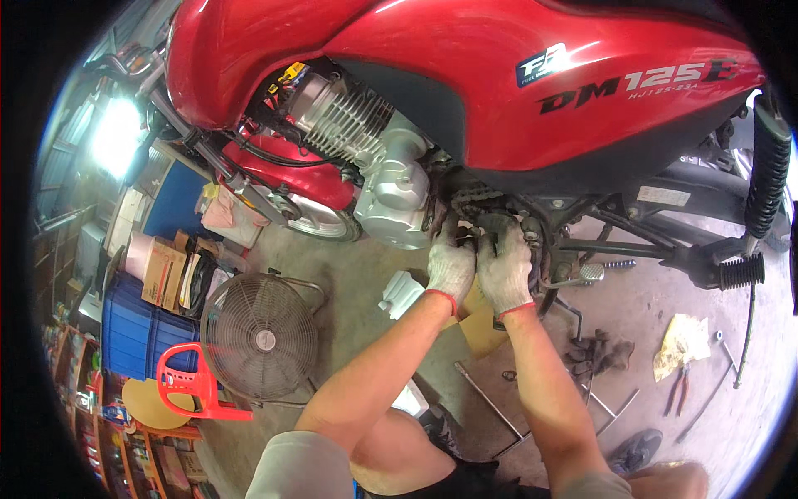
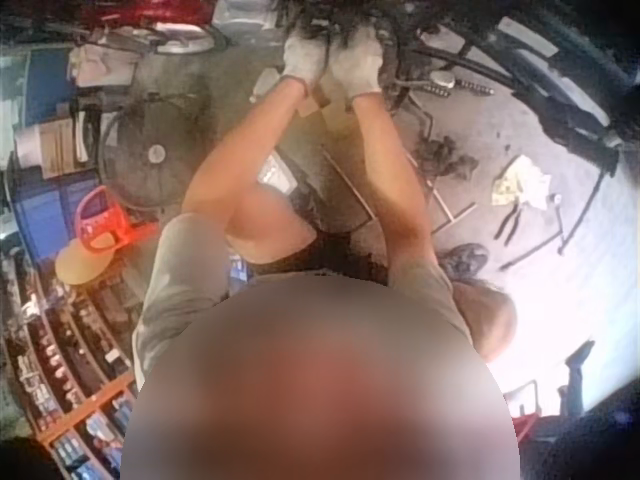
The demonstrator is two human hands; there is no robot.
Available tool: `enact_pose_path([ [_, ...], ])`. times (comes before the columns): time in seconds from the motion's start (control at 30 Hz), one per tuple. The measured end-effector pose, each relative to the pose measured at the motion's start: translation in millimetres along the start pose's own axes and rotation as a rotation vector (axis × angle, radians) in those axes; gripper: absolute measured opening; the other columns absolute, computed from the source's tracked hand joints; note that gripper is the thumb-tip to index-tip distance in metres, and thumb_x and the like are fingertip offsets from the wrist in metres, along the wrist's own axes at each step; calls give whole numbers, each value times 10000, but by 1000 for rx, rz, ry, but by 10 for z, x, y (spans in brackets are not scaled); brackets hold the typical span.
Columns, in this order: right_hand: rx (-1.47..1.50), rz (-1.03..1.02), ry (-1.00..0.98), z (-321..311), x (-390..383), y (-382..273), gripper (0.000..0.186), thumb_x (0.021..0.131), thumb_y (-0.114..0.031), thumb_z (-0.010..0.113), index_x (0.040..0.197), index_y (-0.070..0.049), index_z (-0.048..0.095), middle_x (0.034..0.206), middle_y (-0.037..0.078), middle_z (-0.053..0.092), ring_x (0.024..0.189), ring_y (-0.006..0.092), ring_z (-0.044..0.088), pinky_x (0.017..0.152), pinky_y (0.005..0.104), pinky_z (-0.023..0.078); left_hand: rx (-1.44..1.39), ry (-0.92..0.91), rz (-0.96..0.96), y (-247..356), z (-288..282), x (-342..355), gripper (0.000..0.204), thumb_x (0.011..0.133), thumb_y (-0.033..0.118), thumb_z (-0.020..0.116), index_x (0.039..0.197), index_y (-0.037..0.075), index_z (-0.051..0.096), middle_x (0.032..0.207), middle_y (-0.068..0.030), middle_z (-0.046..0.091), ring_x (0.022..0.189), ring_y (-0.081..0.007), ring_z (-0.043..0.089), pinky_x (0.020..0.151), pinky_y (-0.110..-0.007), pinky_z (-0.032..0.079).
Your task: Replacing parts and performing maintenance on a red motorcycle engine and chain assembly.
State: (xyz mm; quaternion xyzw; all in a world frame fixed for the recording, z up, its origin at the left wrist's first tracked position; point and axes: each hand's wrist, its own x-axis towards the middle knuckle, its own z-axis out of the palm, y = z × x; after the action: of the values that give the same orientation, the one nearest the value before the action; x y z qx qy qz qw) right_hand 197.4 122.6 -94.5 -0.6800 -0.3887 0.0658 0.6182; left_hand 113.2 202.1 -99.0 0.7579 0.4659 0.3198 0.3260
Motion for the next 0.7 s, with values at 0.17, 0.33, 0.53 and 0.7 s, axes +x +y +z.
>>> enact_pose_path([
  [0.17, 144, 31, 53, 4, 7, -9, 363, 834, -46, 578, 1193, 3, 582, 1064, 250, 634, 1010, 441, 595, 883, 460, 477, -221, 78, 170, -37, 67, 26, 502, 831, 112, 608, 1321, 34, 529, 1182, -257, 610, 1094, -397, 580, 925, -427, 473],
  [0.33, -191, 5, -26, 33, -2, 14, 422, 817, -93, 583, 1235, -38, 570, 1009, 216, 649, 964, 407, 612, 855, 461, 497, -456, -67, 61, 128, 12, -26, 475, 838, -12, 534, 1312, -18, 523, 1261, -180, 601, 1148, -276, 574, 977, -333, 437],
  [0.53, -124, -165, -23, 23, 5, 36, 422, 816, -83, 570, 1235, -32, 572, 997, 220, 643, 964, 386, 604, 843, 457, 497, -706, -37, -160, 372, -70, -178, 532, 839, -94, 465, 1365, -12, 465, 1297, -120, 578, 1152, -191, 549, 966, -288, 432],
  [0.7, -63, -121, 27, 39, 25, -40, 406, 822, -76, 561, 1224, -25, 578, 1052, 218, 630, 988, 387, 599, 872, 460, 485, -668, -28, -210, 493, -143, -267, 552, 836, -93, 460, 1381, -6, 450, 1339, -117, 543, 1173, -185, 531, 974, -278, 421],
])
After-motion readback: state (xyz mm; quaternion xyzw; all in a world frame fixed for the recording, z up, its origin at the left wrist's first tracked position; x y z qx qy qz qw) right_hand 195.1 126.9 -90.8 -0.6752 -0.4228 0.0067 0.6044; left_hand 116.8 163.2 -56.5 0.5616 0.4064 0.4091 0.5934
